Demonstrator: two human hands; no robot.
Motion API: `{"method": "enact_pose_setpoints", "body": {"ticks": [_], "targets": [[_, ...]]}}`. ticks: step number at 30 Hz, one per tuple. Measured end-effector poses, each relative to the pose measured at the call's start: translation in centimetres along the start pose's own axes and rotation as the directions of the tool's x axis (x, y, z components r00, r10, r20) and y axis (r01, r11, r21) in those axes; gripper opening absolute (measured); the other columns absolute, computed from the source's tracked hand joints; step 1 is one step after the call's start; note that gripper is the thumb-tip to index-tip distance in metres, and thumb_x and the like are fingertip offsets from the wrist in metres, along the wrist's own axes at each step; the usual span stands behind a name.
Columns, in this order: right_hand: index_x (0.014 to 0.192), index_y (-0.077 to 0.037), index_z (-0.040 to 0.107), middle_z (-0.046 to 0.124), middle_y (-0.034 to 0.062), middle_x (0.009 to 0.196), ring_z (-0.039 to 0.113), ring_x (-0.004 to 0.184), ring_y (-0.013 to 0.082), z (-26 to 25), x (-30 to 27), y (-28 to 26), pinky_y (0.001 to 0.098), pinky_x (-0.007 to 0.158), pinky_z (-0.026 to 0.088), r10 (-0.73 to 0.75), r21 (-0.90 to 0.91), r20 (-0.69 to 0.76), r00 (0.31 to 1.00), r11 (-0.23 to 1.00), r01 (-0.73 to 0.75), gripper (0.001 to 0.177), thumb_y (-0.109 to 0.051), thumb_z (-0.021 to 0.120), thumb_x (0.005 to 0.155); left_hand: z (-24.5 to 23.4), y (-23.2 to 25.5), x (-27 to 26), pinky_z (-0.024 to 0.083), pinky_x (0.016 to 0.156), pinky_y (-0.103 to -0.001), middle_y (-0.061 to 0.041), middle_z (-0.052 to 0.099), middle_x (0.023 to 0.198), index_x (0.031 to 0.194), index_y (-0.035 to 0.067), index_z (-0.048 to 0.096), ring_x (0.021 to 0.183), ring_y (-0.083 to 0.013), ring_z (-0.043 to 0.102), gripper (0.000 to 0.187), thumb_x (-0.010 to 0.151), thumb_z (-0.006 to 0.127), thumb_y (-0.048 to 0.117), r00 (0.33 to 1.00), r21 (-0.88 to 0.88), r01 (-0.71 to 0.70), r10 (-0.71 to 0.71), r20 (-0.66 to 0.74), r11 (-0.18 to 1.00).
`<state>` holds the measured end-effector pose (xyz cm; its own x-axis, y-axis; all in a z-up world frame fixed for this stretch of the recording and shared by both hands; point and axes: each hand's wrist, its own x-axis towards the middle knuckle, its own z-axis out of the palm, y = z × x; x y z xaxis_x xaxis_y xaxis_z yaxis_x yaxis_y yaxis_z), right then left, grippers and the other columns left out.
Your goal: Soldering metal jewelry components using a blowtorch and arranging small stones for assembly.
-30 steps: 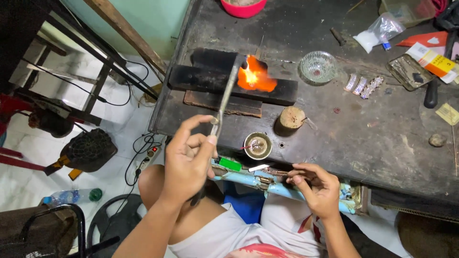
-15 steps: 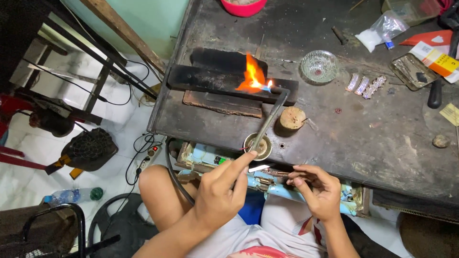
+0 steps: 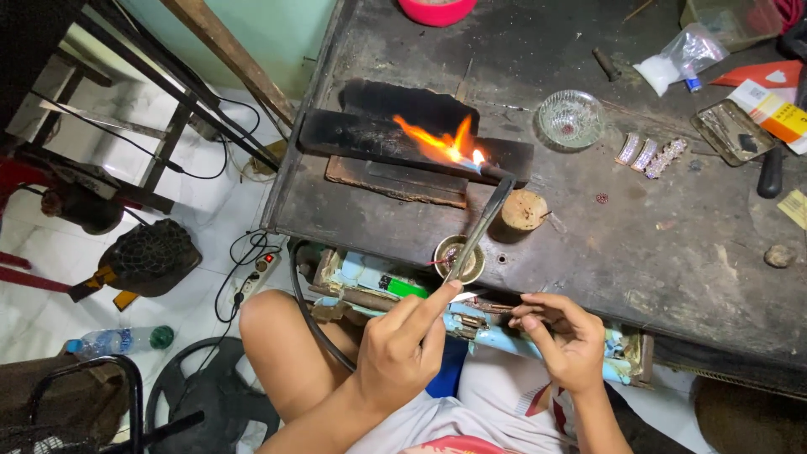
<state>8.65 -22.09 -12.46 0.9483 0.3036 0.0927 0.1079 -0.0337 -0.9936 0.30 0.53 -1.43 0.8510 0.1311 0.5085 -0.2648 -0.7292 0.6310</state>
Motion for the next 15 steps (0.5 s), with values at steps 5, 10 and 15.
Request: {"method": "enact_pose_setpoints", "body": {"ticks": [5,10,15], "targets": [[0.112,0.005,0.070,0.079,0.0160,0.092,0.076,0.075,0.0208,0.0,-0.1,0.3,0.0280,0.072,0.063,-0.012,-0.004,0.003,1.000,1.000,0.012,0.029,0.006,0.069,0.083,0.3,-0.4,-0.2,0.038,0.043,-0.033,-0.005,0.053,0.071,0.127,0.002,0.068,0.046,-0.0158,0.037,0.049,0.081,0.066,-0.012,1.000,-0.021,-0.007,0.007,-0.006,1.000],[0.112,0.004,0.070,0.079,0.0160,0.091,0.076,0.074,0.0206,0.1,0.1,0.2,0.0277,0.071,0.062,0.009,-0.027,-0.011,1.000,1.000,-0.009,0.029,0.004,0.068,0.084,0.3,-0.7,0.0,0.038,0.043,-0.034,-0.004,0.053,0.070,0.128,0.003,0.068,0.047,-0.0162,0.037,0.051,0.080,0.066,-0.013,1.000,-0.023,-0.014,0.013,-0.021,1.000],[0.113,0.004,0.070,0.079,0.0158,0.091,0.077,0.074,0.0209,0.2,0.1,0.2,0.0286,0.071,0.063,-0.001,-0.017,-0.017,1.000,1.000,0.001,0.029,0.006,0.067,0.084,0.0,-1.2,0.3,0.041,0.042,-0.025,0.001,0.067,0.068,0.119,0.002,0.067,0.045,-0.0086,0.049,0.034,0.086,0.069,-0.006,0.972,-0.191,0.138,-0.171,-0.163,0.972]]}}
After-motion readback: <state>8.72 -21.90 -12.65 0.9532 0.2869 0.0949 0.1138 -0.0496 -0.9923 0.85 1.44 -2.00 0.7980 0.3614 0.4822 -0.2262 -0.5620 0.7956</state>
